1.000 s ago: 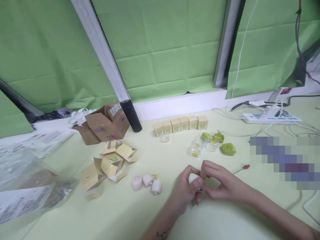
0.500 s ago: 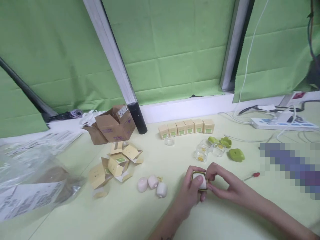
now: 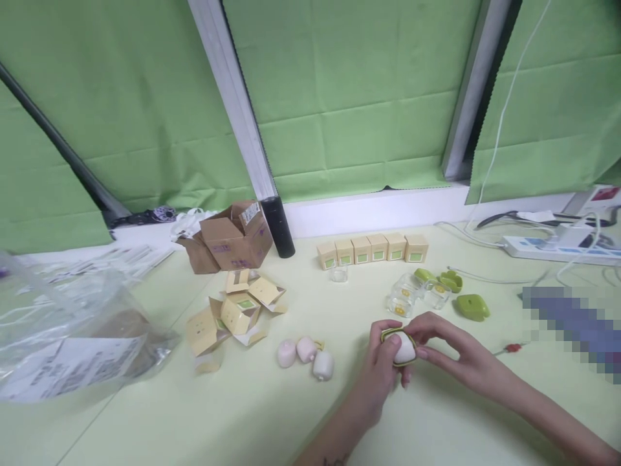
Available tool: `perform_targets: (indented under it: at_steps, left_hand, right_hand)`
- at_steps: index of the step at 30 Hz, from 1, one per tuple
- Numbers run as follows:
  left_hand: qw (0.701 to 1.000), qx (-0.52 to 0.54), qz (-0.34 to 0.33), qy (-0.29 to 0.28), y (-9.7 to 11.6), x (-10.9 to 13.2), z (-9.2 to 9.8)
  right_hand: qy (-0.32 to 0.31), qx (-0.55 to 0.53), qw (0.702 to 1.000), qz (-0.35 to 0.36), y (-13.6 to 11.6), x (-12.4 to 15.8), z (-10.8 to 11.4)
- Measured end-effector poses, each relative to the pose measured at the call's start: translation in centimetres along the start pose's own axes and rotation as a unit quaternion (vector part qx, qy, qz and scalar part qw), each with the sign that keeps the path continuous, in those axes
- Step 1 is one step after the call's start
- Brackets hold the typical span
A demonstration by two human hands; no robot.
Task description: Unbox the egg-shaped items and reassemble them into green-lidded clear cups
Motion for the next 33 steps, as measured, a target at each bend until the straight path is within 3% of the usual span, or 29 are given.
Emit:
perform_targets:
  at_steps: [5, 8, 11, 14, 16, 19, 24, 28, 30, 33]
  left_hand:
    - [0.999, 0.007, 0.045, -0.024, 0.2, 0.9, -0.8]
    - [0.993, -0.108, 0.040, 0.003, 0.3, 0.2, 0.0]
    - [0.957, -0.276, 0.008, 0.086, 1.5, -2.0, 1.5]
    - [0.925, -0.359, -0.003, 0.129, 2.8, -5.0, 2.2]
    - [0.906, -0.407, -0.002, 0.116, 3.2, -6.7, 1.9]
    - [0.883, -0.462, 0.004, 0.083, 2.7, -7.8, 1.1]
    - [0.853, -0.518, 0.021, 0.062, 0.8, -4.8, 0.6]
    - [0.825, -0.562, -0.002, 0.050, 0.6, -1.6, 0.5]
    - [0.784, -0.617, -0.054, 0.051, 1.7, -1.2, 0.5]
    - [0.637, -0.758, -0.129, 0.053, 3.6, -2.2, 0.5]
  right_hand:
    - [-0.019, -0.015, 0.999, -0.020, -0.5, 0.2, -1.2]
    - [-0.007, -0.064, 0.998, -0.011, -0.6, 0.1, -1.4]
    - [0.115, -0.136, 0.984, -0.002, -0.1, -0.1, 0.5]
    - [0.264, -0.229, 0.936, -0.031, 0.9, 0.0, 3.3]
    - [0.305, -0.252, 0.917, -0.056, 1.2, 0.0, 4.4]
    - [0.306, -0.207, 0.926, -0.083, 1.1, -0.3, 4.9]
    - [0.245, -0.160, 0.955, -0.053, 0.5, -0.8, 3.2]
    - [0.241, -0.174, 0.952, -0.069, 0.8, -0.6, 2.5]
    - [0.267, -0.179, 0.943, -0.082, 1.0, -0.4, 2.8]
    - [0.306, -0.185, 0.928, -0.102, 1.1, -0.1, 3.5]
Point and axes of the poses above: each hand's wrist, its own x-axis away from the middle knuckle, its own z-axis out of the back of the hand, y = z × x, the point moved 5 cm from there along -x, towards the middle knuckle, and after that the axes turned 15 degrees about -x, right-handed, at the moved point
